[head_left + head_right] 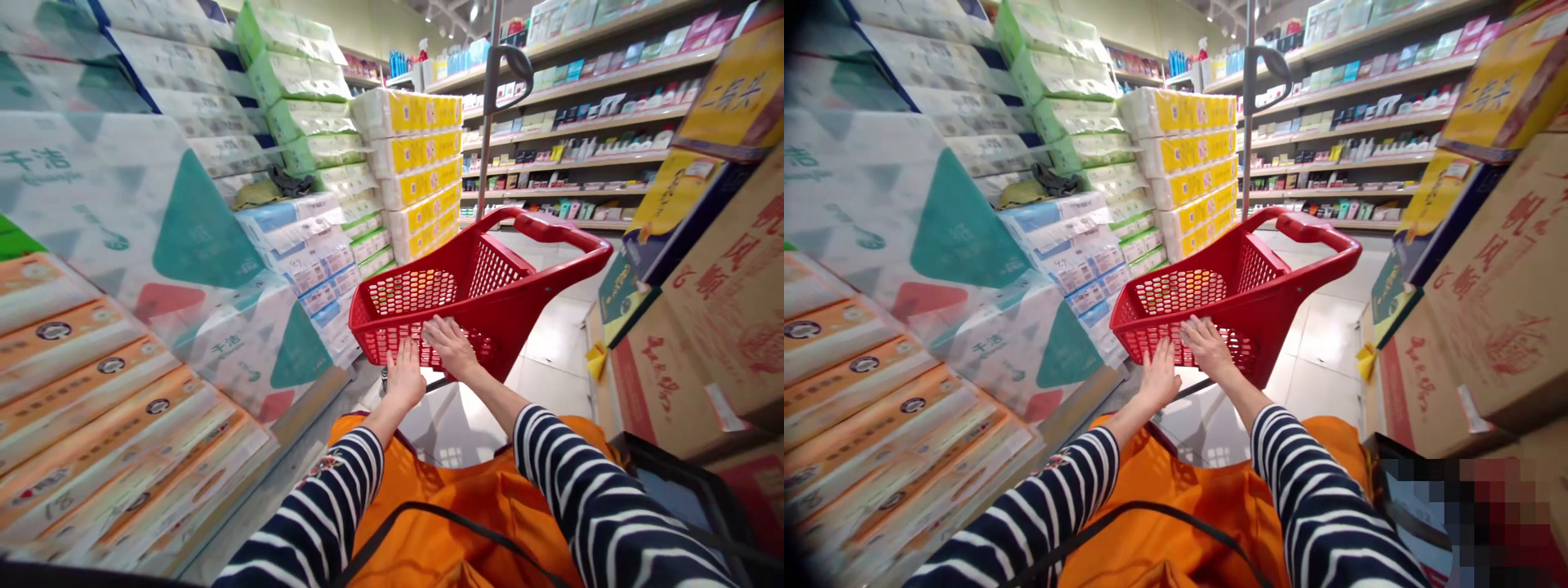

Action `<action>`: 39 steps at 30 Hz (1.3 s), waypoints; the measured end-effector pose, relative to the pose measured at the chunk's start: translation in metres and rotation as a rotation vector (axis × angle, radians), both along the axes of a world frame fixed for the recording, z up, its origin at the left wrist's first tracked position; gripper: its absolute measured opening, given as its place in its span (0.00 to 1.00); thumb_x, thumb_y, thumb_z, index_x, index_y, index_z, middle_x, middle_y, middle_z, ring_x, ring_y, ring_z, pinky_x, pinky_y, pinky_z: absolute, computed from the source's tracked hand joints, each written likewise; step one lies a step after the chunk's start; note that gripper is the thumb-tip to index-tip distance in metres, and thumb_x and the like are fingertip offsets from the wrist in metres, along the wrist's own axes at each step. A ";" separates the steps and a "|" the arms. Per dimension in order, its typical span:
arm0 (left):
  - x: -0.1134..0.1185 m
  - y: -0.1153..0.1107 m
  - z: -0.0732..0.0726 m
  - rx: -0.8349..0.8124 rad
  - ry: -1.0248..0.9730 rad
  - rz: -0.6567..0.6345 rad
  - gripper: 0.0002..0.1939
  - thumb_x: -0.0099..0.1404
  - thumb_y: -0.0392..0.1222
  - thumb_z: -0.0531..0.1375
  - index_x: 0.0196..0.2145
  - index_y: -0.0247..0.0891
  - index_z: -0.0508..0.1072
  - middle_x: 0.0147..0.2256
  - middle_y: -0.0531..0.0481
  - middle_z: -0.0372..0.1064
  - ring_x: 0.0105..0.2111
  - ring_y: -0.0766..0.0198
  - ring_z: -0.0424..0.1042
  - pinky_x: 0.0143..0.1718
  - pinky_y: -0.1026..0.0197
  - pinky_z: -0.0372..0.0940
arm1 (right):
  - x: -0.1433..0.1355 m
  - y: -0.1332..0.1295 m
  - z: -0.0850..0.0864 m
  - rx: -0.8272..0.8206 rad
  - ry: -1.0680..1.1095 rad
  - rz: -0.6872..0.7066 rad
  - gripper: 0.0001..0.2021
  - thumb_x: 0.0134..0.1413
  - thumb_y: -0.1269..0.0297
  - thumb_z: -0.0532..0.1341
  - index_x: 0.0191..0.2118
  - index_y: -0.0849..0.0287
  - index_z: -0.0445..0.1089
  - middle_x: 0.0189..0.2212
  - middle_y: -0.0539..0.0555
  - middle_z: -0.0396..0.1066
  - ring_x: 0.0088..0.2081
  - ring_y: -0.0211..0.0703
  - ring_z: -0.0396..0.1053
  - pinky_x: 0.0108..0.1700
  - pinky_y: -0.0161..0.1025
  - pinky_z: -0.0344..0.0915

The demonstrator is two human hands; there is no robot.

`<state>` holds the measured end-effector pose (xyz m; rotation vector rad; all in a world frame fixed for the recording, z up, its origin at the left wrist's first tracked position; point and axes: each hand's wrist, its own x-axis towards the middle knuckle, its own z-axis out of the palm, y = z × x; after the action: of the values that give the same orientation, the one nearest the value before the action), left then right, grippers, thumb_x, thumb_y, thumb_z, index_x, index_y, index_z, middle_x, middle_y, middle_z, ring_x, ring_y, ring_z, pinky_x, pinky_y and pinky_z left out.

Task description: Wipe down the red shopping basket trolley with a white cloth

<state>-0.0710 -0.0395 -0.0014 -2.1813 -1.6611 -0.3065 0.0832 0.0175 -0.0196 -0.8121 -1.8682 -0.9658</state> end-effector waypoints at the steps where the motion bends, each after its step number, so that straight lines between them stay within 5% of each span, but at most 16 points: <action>1: 0.002 -0.001 -0.001 0.003 0.009 -0.014 0.38 0.56 0.38 0.51 0.63 0.28 0.45 0.64 0.41 0.32 0.63 0.58 0.34 0.61 0.44 0.36 | 0.003 0.004 -0.014 -0.041 -0.024 0.003 0.16 0.60 0.72 0.50 0.50 0.61 0.68 0.54 0.55 0.61 0.61 0.50 0.49 0.61 0.54 0.47; 4: 0.007 -0.002 -0.003 0.009 0.032 -0.041 0.38 0.56 0.38 0.51 0.63 0.27 0.45 0.64 0.41 0.32 0.63 0.58 0.34 0.61 0.43 0.36 | 0.012 0.009 -0.050 -0.166 -0.117 0.022 0.14 0.57 0.73 0.53 0.46 0.61 0.70 0.52 0.57 0.64 0.60 0.50 0.51 0.61 0.57 0.46; 6: 0.010 -0.002 -0.003 0.017 0.038 -0.057 0.38 0.56 0.38 0.51 0.62 0.27 0.46 0.64 0.41 0.32 0.63 0.58 0.35 0.60 0.43 0.36 | 0.020 0.005 -0.053 -0.181 -0.156 0.035 0.13 0.58 0.73 0.53 0.46 0.61 0.71 0.51 0.57 0.65 0.61 0.49 0.50 0.61 0.57 0.46; 12: 0.031 -0.001 0.005 0.051 0.035 -0.091 0.38 0.54 0.36 0.51 0.62 0.26 0.46 0.64 0.42 0.34 0.63 0.57 0.34 0.60 0.43 0.36 | 0.041 -0.016 0.006 0.027 0.030 -0.017 0.17 0.61 0.73 0.49 0.53 0.58 0.66 0.56 0.53 0.59 0.63 0.48 0.42 0.62 0.53 0.45; 15: 0.045 -0.004 0.010 0.061 0.029 -0.149 0.38 0.54 0.36 0.50 0.62 0.26 0.47 0.64 0.42 0.34 0.63 0.57 0.34 0.61 0.43 0.34 | 0.047 -0.014 0.016 0.016 0.101 -0.064 0.17 0.61 0.72 0.49 0.53 0.57 0.65 0.57 0.53 0.58 0.63 0.47 0.43 0.62 0.52 0.45; 24: 0.059 -0.011 0.010 0.017 0.063 -0.205 0.39 0.53 0.34 0.50 0.62 0.26 0.46 0.64 0.43 0.34 0.63 0.58 0.35 0.61 0.43 0.35 | 0.059 -0.005 -0.041 -0.214 -0.074 -0.063 0.18 0.58 0.74 0.51 0.53 0.62 0.65 0.55 0.59 0.60 0.60 0.50 0.51 0.60 0.55 0.51; 33: 0.078 -0.007 0.027 0.112 0.111 -0.230 0.35 0.58 0.36 0.48 0.62 0.25 0.46 0.64 0.41 0.32 0.63 0.56 0.33 0.61 0.43 0.33 | 0.097 -0.036 0.016 0.046 0.234 -0.176 0.20 0.60 0.75 0.47 0.56 0.58 0.63 0.56 0.53 0.59 0.63 0.47 0.45 0.61 0.51 0.48; 39: 0.097 -0.014 0.020 0.091 0.154 -0.321 0.34 0.58 0.35 0.48 0.62 0.26 0.47 0.64 0.41 0.34 0.63 0.55 0.34 0.60 0.42 0.34 | 0.111 -0.033 -0.037 -0.058 0.135 -0.197 0.18 0.60 0.74 0.47 0.51 0.60 0.67 0.52 0.54 0.64 0.59 0.49 0.52 0.57 0.53 0.53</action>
<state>0.0264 -0.0535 0.0182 -2.3340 -1.1922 -0.2850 0.1945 -0.0152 -0.0562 -1.0864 -1.7299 -0.9550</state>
